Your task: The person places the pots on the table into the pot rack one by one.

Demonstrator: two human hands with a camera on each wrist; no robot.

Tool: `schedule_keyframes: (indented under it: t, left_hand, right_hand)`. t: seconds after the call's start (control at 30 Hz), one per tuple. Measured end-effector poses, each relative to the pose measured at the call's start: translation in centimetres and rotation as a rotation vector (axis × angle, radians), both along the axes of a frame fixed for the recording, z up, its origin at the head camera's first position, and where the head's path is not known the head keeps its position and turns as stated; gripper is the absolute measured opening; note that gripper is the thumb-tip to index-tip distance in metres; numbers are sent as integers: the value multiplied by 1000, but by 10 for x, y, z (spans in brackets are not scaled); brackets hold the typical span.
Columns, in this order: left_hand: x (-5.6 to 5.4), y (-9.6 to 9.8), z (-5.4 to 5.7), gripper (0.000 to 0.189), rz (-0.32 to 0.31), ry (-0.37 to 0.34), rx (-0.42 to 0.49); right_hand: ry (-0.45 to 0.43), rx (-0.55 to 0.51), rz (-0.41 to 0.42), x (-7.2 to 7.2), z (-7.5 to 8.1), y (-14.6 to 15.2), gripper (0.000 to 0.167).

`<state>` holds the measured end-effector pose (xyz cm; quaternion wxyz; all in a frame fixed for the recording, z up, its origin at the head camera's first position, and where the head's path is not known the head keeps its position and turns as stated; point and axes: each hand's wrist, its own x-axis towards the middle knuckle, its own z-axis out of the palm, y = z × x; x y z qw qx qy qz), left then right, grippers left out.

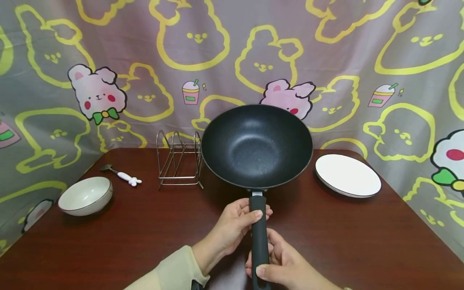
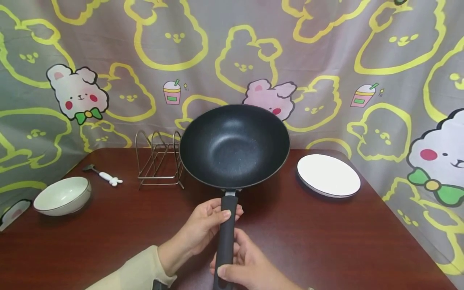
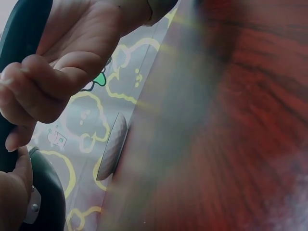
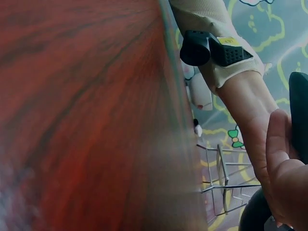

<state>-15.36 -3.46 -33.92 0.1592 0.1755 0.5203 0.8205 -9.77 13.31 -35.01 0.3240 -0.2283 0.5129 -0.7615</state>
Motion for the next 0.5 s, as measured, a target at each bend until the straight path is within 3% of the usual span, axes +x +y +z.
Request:
schedule_keyframes:
  t: [0.5]
  left_hand:
    - [-5,-4,5,41,5,65,28]
  right_hand:
    - [154,155,-72,-6,7,-9,68]
